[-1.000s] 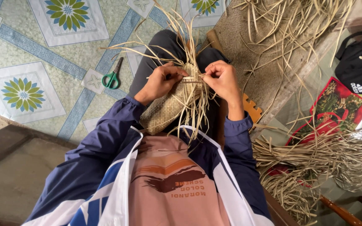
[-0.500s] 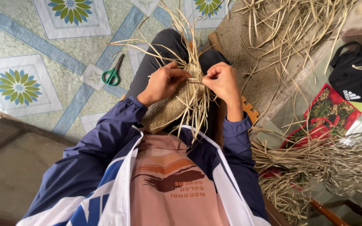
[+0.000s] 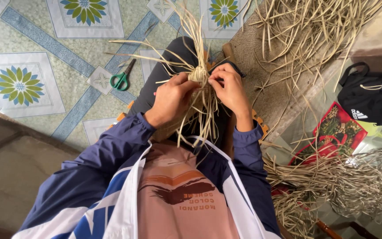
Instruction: Weaving dried plant fibers around a cylindrical form to create a craft object.
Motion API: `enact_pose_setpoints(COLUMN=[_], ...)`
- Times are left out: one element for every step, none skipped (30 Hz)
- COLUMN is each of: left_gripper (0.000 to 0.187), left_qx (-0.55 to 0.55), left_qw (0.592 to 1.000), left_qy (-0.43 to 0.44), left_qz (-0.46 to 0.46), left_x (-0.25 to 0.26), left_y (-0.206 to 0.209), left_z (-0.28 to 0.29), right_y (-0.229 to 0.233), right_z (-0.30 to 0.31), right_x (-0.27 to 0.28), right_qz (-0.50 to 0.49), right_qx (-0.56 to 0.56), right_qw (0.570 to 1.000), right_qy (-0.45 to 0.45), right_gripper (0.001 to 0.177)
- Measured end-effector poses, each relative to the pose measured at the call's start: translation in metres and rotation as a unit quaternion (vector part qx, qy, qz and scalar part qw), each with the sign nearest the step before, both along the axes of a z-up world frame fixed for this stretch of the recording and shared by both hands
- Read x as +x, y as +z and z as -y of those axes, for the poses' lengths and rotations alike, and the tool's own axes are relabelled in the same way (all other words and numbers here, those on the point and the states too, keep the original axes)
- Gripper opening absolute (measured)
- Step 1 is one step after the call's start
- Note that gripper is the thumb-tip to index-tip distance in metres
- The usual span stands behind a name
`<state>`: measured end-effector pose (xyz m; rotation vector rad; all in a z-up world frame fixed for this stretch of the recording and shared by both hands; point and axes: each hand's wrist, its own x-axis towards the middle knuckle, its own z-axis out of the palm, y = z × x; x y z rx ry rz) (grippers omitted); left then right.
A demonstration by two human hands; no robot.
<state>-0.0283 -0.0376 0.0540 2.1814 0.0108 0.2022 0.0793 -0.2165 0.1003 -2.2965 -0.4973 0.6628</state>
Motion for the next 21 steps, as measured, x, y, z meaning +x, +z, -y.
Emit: enact_pose_setpoints(left_gripper=[0.004, 0.007, 0.015, 0.015, 0.016, 0.017, 0.017, 0.029, 0.042, 0.042, 0.047, 0.052, 0.052, 0.054, 0.057, 0.057, 0.057, 0.058, 0.058, 0.056, 0.055], left_qx=[0.001, -0.043, -0.087, -0.087, -0.109, -0.13, -0.129, -0.148, -0.167, -0.166, -0.174, -0.182, -0.181, -0.183, -0.184, -0.183, -0.196, -0.207, -0.206, -0.219, -0.233], left_qw=[1.0, 0.997, 0.986, 0.986, 0.982, 0.977, 0.977, 0.971, 0.964, 0.965, 0.965, 0.965, 0.965, 0.968, 0.971, 0.971, 0.97, 0.969, 0.969, 0.966, 0.962], left_qy=[0.001, 0.001, 0.0, 0.001, 0.002, 0.002, 0.002, -0.001, -0.004, -0.005, -0.013, -0.021, -0.023, -0.021, -0.018, -0.02, -0.01, 0.0, -0.001, 0.004, 0.01], left_qz=[0.0, -0.07, -0.141, -0.141, -0.155, -0.168, -0.167, -0.187, -0.206, -0.205, -0.195, -0.186, -0.186, -0.169, -0.152, -0.153, -0.144, -0.137, -0.138, -0.139, -0.14], left_x=[-0.002, -0.003, -0.005, -0.004, -0.004, -0.002, -0.001, 0.0, 0.001, 0.003, 0.004, 0.005, 0.005, 0.005, 0.006, 0.005, 0.005, 0.003, 0.002, 0.001, 0.001], left_y=[-0.001, -0.002, -0.003, -0.006, -0.01, -0.014, -0.017, -0.02, -0.024, -0.028, -0.032, -0.036, -0.041, -0.046, -0.051, -0.056, -0.06, -0.065, -0.063, -0.062, -0.06], left_z=[-0.002, -0.003, -0.005, -0.008, -0.011, -0.014, -0.012, -0.01, -0.008, -0.006, -0.004, -0.002, 0.002, 0.005, 0.008, 0.009, 0.01, 0.01, 0.008, 0.007, 0.005], right_y=[0.0, 0.001, 0.002, -0.005, -0.011, -0.017, -0.02, -0.023, -0.026, -0.026, -0.026, -0.026, -0.027, -0.028, -0.029, -0.028, -0.028, -0.028, -0.029, -0.029, -0.03], right_z=[-0.002, -0.004, -0.006, -0.004, -0.002, 0.0, 0.001, 0.003, 0.004, 0.002, 0.0, -0.002, -0.004, -0.006, -0.007, -0.009, -0.011, -0.013, -0.014, -0.015, -0.016], right_x=[0.001, 0.003, 0.004, 0.006, 0.008, 0.01, 0.013, 0.015, 0.017, 0.019, 0.021, 0.022, 0.022, 0.022, 0.022, 0.02, 0.018, 0.016, 0.014, 0.014, 0.013], right_qz=[0.0, 0.004, 0.007, 0.007, 0.001, -0.003, -0.002, -0.009, -0.016, -0.015, -0.004, 0.006, 0.006, 0.008, 0.009, 0.009, 0.017, 0.024, 0.023, 0.038, 0.053], right_qx=[0.001, -0.008, -0.016, -0.016, -0.02, -0.024, -0.024, -0.039, -0.053, -0.053, -0.067, -0.081, -0.082, -0.083, -0.084, -0.084, -0.077, -0.069, -0.068, -0.036, -0.005], right_qw=[1.0, 1.0, 1.0, 1.0, 1.0, 1.0, 1.0, 0.999, 0.998, 0.998, 0.997, 0.995, 0.996, 0.996, 0.995, 0.996, 0.996, 0.997, 0.997, 0.998, 0.998], right_qy=[0.001, 0.005, 0.009, 0.009, 0.005, -0.001, -0.002, 0.011, 0.024, 0.022, 0.036, 0.049, 0.047, 0.045, 0.043, 0.041, 0.037, 0.033, 0.031, 0.035, 0.039], right_gripper=[0.007, 0.006, 0.005, 0.005, 0.004, 0.002, 0.002, 0.002, 0.002, 0.002, 0.001, 0.001, 0.001, 0.002, 0.004, 0.004, 0.004, 0.004, 0.004, 0.005, 0.005])
